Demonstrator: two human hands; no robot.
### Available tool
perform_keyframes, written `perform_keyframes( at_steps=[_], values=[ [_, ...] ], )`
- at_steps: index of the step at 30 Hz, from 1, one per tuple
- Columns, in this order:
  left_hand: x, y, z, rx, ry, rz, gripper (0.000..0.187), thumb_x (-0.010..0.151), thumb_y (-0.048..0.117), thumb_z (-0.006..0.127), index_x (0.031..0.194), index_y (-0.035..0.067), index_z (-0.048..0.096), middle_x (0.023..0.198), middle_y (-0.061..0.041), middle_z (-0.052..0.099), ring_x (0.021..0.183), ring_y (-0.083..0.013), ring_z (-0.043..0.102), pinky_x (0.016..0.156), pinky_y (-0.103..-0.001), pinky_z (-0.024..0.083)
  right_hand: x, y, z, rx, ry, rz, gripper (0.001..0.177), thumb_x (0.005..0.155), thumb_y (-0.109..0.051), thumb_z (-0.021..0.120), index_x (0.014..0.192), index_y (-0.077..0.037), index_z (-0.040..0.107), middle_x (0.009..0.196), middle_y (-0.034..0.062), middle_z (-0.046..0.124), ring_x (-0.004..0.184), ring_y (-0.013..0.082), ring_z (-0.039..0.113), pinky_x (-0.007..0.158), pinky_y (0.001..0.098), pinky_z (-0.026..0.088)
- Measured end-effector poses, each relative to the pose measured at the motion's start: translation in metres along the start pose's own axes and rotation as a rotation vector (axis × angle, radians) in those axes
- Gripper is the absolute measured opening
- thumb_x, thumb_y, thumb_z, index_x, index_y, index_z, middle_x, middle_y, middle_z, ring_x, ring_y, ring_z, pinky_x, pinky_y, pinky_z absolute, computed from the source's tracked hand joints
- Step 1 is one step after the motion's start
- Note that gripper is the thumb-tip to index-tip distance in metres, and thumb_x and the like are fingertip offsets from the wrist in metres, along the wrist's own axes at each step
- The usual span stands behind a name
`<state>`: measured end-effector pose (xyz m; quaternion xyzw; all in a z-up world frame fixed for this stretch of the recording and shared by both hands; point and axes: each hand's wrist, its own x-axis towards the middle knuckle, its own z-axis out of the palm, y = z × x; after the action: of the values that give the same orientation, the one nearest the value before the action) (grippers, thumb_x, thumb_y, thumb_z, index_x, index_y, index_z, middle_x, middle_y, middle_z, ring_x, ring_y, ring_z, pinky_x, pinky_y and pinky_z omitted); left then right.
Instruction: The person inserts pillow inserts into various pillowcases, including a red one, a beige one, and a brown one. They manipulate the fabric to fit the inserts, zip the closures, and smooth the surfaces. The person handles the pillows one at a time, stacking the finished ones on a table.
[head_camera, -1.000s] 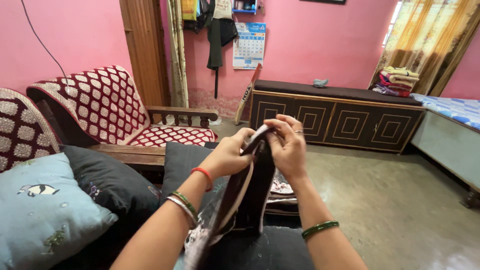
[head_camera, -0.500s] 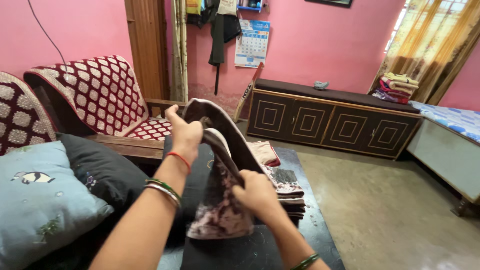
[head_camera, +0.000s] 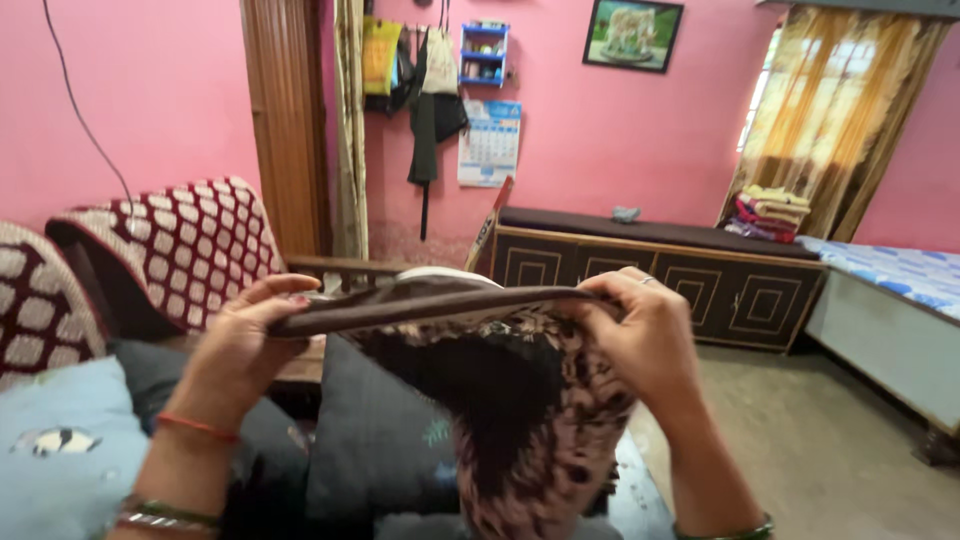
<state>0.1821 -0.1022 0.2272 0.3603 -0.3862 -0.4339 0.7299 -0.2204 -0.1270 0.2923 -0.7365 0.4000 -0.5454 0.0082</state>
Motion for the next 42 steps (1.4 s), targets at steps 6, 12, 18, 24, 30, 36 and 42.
perform_keyframes(
  at_steps=[6, 12, 18, 24, 30, 36, 42],
  values=[
    [0.037, 0.023, 0.006, 0.143, 0.005, 0.042, 0.023, 0.098, 0.018, 0.060, 0.104, 0.001, 0.074, 0.096, -0.010, 0.073, 0.082, -0.0187, 0.069, 0.075, -0.035, 0.057, 0.036, 0.057, 0.041, -0.489, -0.264, -0.136, 0.034, 0.076, -0.011, 0.067, 0.107, -0.019, 0.078, 0.108, 0.0067, 0.070, 0.108, 0.0327, 0.060, 0.087, 0.0471, 0.047],
    [0.090, 0.024, 0.018, 0.399, 0.232, 0.156, 0.024, 0.092, 0.012, 0.065, 0.112, 0.005, 0.076, 0.106, -0.003, 0.076, 0.095, -0.0101, 0.068, 0.084, -0.028, 0.050, 0.070, 0.083, 0.106, -0.303, -0.075, -0.156, 0.030, 0.077, -0.004, 0.059, 0.101, -0.013, 0.074, 0.108, 0.0125, 0.070, 0.106, 0.0356, 0.064, 0.091, 0.0450, 0.052],
    [0.022, 0.057, 0.035, 0.099, 0.013, 0.619, 0.037, 0.090, -0.003, 0.056, 0.125, 0.002, 0.067, 0.113, -0.006, 0.070, 0.101, -0.0144, 0.065, 0.089, -0.025, 0.053, 0.064, 0.035, 0.081, 0.026, 0.348, -0.365, 0.017, 0.088, 0.004, 0.062, 0.102, -0.002, 0.067, 0.102, 0.0175, 0.068, 0.098, 0.0373, 0.066, 0.086, 0.0442, 0.051],
    [-0.025, -0.094, -0.066, 0.238, 0.051, 0.302, 0.054, 0.077, -0.010, 0.050, 0.126, 0.001, 0.071, 0.115, -0.005, 0.074, 0.099, -0.0111, 0.069, 0.087, -0.020, 0.055, -0.068, 0.106, 0.147, 0.152, 0.141, -0.111, 0.017, 0.080, 0.002, 0.063, 0.095, -0.004, 0.070, 0.098, 0.0126, 0.071, 0.085, 0.0275, 0.070, 0.076, 0.0367, 0.056],
    [-0.070, -0.258, -0.133, 0.470, 0.316, -0.276, 0.064, 0.078, -0.004, 0.057, 0.139, 0.013, 0.067, 0.084, -0.011, 0.066, 0.055, -0.0138, 0.047, 0.047, -0.028, 0.036, -0.184, 0.218, 0.220, -0.025, -0.433, 0.162, 0.019, 0.074, -0.007, 0.073, 0.092, -0.007, 0.075, 0.093, 0.0146, 0.074, 0.089, 0.0295, 0.071, 0.082, 0.0375, 0.056],
    [-0.092, -0.281, -0.137, 0.434, 0.437, -0.286, 0.064, 0.077, -0.003, 0.057, 0.139, 0.014, 0.064, 0.095, -0.005, 0.067, 0.065, -0.0128, 0.056, 0.052, -0.029, 0.045, -0.212, 0.242, 0.217, -0.024, -0.590, 0.229, 0.024, 0.076, -0.013, 0.074, 0.099, -0.011, 0.077, 0.099, 0.0125, 0.077, 0.096, 0.0278, 0.074, 0.089, 0.0366, 0.057],
    [-0.130, -0.288, -0.123, 0.849, 0.658, -0.063, 0.059, 0.081, 0.018, 0.071, 0.137, 0.003, 0.059, 0.113, -0.024, 0.069, 0.098, -0.0346, 0.065, 0.084, -0.043, 0.052, -0.228, 0.241, 0.188, -0.004, -0.701, 0.170, 0.048, 0.081, -0.032, 0.078, 0.122, -0.010, 0.069, 0.127, 0.0145, 0.068, 0.121, 0.0302, 0.062, 0.104, 0.0386, 0.048]
  ],
)
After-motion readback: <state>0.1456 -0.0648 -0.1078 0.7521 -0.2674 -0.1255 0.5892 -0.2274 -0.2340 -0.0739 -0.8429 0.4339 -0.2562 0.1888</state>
